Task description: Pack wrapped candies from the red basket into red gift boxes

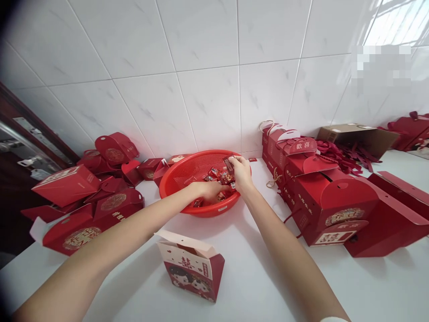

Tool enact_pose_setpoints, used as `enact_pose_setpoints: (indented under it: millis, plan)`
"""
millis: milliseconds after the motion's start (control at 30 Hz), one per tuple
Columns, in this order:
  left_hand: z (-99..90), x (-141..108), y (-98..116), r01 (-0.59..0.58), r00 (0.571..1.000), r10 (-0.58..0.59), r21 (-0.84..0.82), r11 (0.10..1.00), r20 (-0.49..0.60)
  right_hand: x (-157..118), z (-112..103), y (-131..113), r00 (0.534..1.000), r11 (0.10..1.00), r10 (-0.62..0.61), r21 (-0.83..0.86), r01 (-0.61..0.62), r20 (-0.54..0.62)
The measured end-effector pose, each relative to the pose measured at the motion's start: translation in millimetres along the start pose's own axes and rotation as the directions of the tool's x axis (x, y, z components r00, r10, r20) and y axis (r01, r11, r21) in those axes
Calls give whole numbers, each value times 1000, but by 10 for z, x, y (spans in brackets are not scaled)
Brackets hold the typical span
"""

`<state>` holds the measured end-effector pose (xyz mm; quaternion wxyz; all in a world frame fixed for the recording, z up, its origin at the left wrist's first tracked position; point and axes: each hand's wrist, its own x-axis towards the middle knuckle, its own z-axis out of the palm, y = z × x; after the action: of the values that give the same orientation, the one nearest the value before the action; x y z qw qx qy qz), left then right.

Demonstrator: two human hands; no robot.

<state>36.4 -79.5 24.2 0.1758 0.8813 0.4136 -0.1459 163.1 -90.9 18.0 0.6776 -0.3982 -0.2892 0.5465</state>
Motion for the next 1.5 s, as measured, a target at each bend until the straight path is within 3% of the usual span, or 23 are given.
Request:
enact_pose_setpoints:
  millis: [167, 367, 667, 833, 900, 1000, 1067, 1133, 1200, 1300, 1367, 1500]
  plan:
    - [-22, 245, -23, 0, 996, 6, 64, 998, -90, 31, -14, 17, 1000, 1000, -20, 14, 20, -15]
    - [-113, 206, -254, 59, 987, -51, 47, 997, -154, 17, -2, 16, 1000, 1000, -26, -8, 26, -14]
    - [-155, 106, -422, 82, 951, -175, -337, 938, -255, -10, 0, 20, 999, 998, -52, -36, 51, -18]
    - [-142, 102, -488, -48, 937, -124, -469, 882, -328, -19, 1, 34, 998, 997, -56, -43, 56, 9]
    - [-133, 142, -522, -146, 898, -121, -545, 825, -423, -17, -4, 40, 998, 997, -63, -39, 63, 22]
    - [-143, 205, -550, -275, 791, -185, -610, 744, -582, 0, -16, 50, 998, 998, -58, -35, 59, 31]
    - [-160, 219, -538, -332, 728, -218, -613, 717, -650, 17, -24, 59, 999, 998, -41, -38, 43, 31]
    - [-175, 201, -497, -400, 692, -223, -621, 674, -687, 33, -28, 71, 999, 999, -28, -44, 30, 37]
    - [-183, 159, -439, -461, 702, -205, -654, 600, -683, 43, -30, 83, 999, 998, -22, -50, 25, 49]
    - [-186, 99, -369, -478, 784, -152, -741, 471, -602, 46, -34, 91, 998, 998, -26, -54, 30, 63]
    - [-186, 84, -356, -474, 809, -137, -773, 422, -571, 37, -37, 85, 997, 998, -27, -54, 32, 75]
    - [-179, 102, -385, -504, 770, -126, -717, 482, -626, -1, -40, 66, 993, 998, -25, -58, 31, 112]
